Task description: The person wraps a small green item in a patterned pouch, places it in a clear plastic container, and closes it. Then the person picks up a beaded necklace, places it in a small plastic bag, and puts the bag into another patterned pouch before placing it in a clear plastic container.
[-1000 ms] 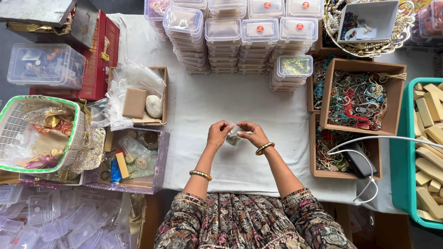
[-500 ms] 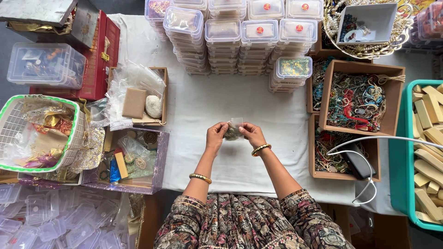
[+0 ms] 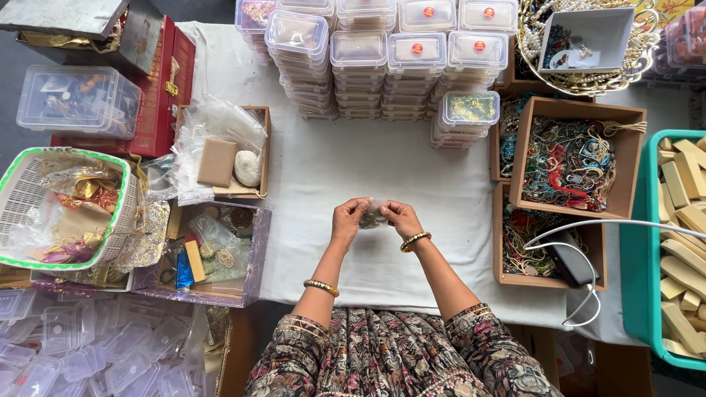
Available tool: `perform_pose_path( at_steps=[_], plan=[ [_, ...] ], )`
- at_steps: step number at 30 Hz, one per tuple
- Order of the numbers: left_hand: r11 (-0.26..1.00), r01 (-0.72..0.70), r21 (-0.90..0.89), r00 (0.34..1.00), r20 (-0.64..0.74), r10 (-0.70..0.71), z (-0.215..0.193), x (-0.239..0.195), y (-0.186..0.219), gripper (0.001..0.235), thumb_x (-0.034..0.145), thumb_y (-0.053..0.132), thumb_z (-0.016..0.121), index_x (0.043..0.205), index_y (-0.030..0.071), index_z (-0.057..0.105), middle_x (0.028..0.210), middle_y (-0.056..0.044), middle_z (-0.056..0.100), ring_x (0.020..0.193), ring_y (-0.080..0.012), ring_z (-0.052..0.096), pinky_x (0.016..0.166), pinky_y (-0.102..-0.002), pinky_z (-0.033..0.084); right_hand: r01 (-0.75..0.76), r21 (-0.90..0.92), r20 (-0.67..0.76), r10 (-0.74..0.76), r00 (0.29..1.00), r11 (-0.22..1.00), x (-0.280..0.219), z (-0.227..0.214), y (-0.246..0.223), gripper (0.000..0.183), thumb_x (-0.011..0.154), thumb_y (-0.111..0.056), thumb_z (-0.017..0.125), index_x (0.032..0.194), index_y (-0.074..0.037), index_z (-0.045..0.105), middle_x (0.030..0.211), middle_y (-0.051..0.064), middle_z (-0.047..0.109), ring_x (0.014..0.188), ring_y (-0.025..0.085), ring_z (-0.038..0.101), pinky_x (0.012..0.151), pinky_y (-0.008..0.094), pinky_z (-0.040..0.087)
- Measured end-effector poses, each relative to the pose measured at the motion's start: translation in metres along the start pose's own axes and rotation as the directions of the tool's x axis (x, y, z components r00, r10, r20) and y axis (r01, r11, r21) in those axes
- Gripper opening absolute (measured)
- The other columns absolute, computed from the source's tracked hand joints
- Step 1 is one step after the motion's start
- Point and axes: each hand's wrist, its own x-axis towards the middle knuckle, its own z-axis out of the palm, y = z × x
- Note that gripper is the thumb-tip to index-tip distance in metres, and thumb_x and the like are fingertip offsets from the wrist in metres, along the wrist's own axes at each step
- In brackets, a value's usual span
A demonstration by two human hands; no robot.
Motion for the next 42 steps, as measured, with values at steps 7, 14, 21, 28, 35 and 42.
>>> perform_pose_path(
  at_steps=[7,14,21,28,35,42],
  plan=[
    [0.999,0.036,0.037,0.991,-0.132,-0.031,0.000,-0.004,0.001,0.018,0.098,0.018,0.073,0.096,0.000,0.075,0.083,-0.002,0.070,0.072,-0.0072,0.059,0.067,-0.027,0.052,0.030,-0.141,0.014,-0.028,1.000,0.990,-0.009,0.009,-0.004,0.016,0.094,-0.012,0.071,0.106,-0.003,0.075,0.095,0.000,0.076,0.087,0.009,0.068,0.082,0.026,0.057],
    [0.994,0.071,-0.081,0.961,-0.260,-0.090,-0.003,-0.004,0.006,0.030,0.085,-0.002,0.072,0.111,0.008,0.062,0.075,-0.002,0.067,0.068,-0.0093,0.061,0.062,-0.026,0.049,0.231,-0.306,0.005,-0.241,0.971,0.924,-0.037,0.042,-0.053,0.046,0.080,-0.006,0.080,0.123,-0.012,0.064,0.092,0.002,0.074,0.085,0.010,0.069,0.080,0.028,0.057],
    [0.926,0.226,0.302,0.929,-0.354,-0.111,-0.012,-0.015,0.011,0.018,0.082,0.006,0.073,0.099,0.013,0.069,0.076,-0.002,0.064,0.067,-0.0119,0.061,0.064,-0.033,0.050,0.370,-0.700,0.185,-0.345,0.920,0.611,-0.038,0.052,-0.042,0.052,0.071,-0.007,0.087,0.120,-0.017,0.074,0.095,0.002,0.070,0.081,0.018,0.063,0.079,0.033,0.056],
    [0.858,0.288,0.426,0.948,-0.256,-0.191,-0.032,-0.021,-0.005,0.017,0.086,0.014,0.063,0.099,0.019,0.072,0.071,-0.007,0.068,0.066,-0.0179,0.061,0.066,-0.036,0.049,0.453,-0.802,0.252,-0.468,0.847,0.390,-0.041,0.058,-0.043,0.027,0.069,-0.011,0.088,0.094,-0.012,0.078,0.095,0.006,0.067,0.093,0.025,0.062,0.078,0.038,0.054],
    [0.753,-0.366,0.548,0.901,0.007,0.433,-0.041,-0.035,0.002,0.020,0.086,0.029,0.080,0.085,0.010,0.076,0.085,-0.004,0.071,0.077,-0.0153,0.066,0.069,-0.032,0.054,0.230,-0.540,0.124,-0.194,0.973,0.810,-0.013,0.034,-0.002,0.016,0.086,-0.014,0.084,0.091,-0.006,0.072,0.108,0.005,0.078,0.090,0.017,0.066,0.082,0.034,0.057],
    [0.941,0.046,0.336,0.989,-0.147,0.004,-0.042,-0.034,0.020,0.017,0.090,0.024,0.077,0.091,0.007,0.074,0.077,-0.002,0.073,0.068,-0.0105,0.063,0.065,-0.030,0.053,-0.004,0.186,0.193,-0.033,0.981,0.983,-0.030,0.064,-0.025,0.042,0.084,-0.004,0.079,0.119,-0.007,0.056,0.107,0.005,0.068,0.097,0.015,0.069,0.084,0.033,0.060]
  ],
)
